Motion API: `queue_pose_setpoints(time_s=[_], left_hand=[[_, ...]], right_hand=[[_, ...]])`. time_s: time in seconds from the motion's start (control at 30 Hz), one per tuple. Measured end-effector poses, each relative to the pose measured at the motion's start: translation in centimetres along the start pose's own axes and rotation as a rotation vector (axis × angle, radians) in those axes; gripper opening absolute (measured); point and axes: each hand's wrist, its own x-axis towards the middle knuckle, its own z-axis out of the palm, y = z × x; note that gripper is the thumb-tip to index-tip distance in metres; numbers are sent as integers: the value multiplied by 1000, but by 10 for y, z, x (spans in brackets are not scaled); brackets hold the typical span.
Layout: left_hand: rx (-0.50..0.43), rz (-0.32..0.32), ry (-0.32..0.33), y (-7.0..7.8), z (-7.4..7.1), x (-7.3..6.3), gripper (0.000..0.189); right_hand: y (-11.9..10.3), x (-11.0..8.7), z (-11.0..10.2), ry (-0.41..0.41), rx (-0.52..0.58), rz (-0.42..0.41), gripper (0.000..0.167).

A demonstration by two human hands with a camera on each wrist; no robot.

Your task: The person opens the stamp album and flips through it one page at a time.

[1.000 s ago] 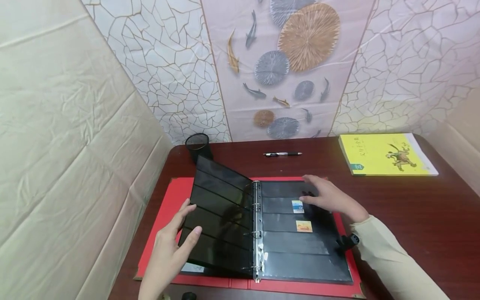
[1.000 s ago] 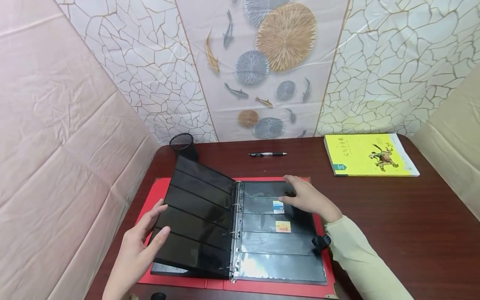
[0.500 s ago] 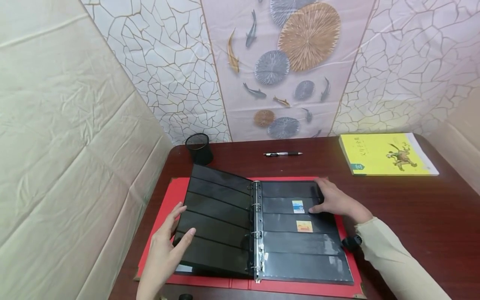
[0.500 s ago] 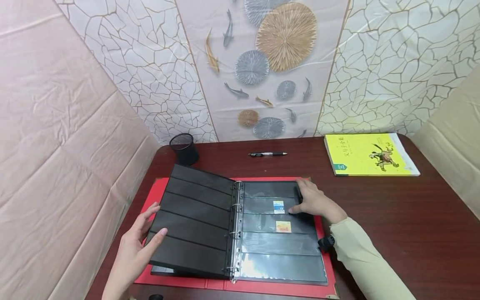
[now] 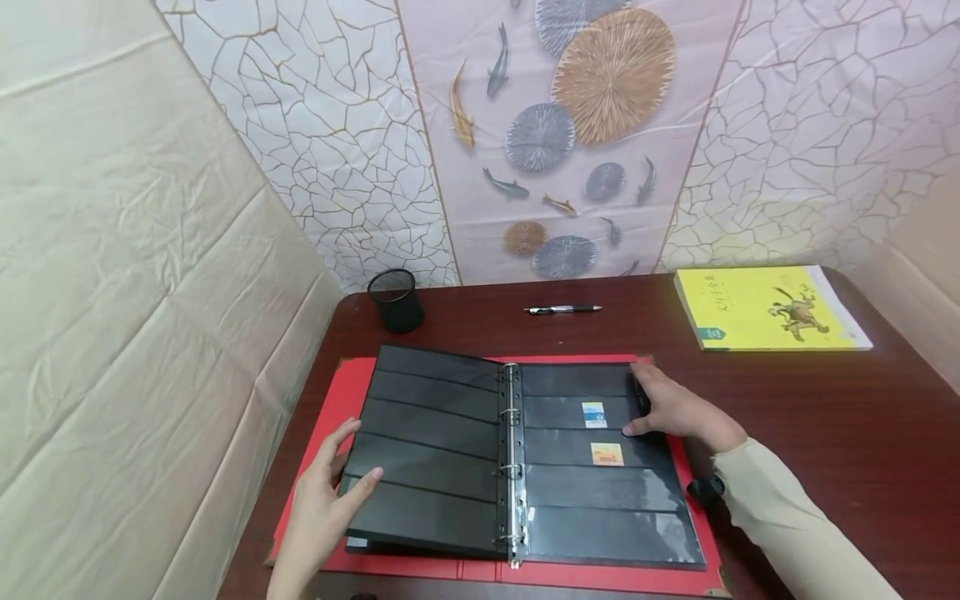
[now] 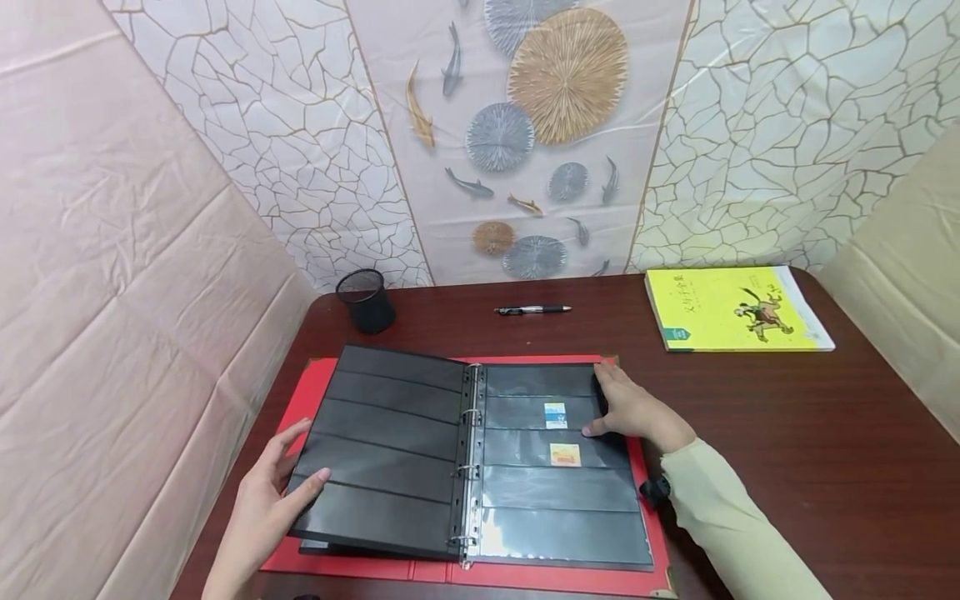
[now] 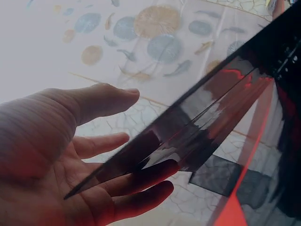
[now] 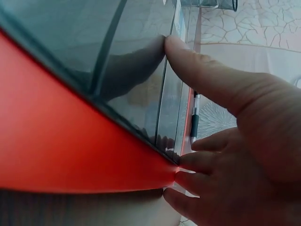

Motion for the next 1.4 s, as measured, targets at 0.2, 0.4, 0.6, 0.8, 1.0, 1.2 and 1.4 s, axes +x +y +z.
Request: queue_pose_setpoints(time_s=[0.2,0.4,0.6,0.8,1.0,1.2,1.4], left_hand=[[-29,-94,-4,-15,5,2,71],[-19,-104,-15,-27,8,5,69],[26,-164,-47,-36,11,5,67],[50,-190,-65,-42,16,7,65],[0,-217,-99,-47,16,10,62],[22,-197,-120,-52,18,10,58],[74,-198,-159,-52,24,11,56]], right_hand=[[3,-3,0,5,-38,31,112],[1,-5,-1,-3,-106,39,101],[-2,-5,-1,-1,-135,38,103],[-1,-6,-3,0,-152,32,102],[0,-9,-3,-8,-160,44,99],[-2,-6,-2,-4,-146,32,101],[-1,-1,-3,-13,-125,25,104]])
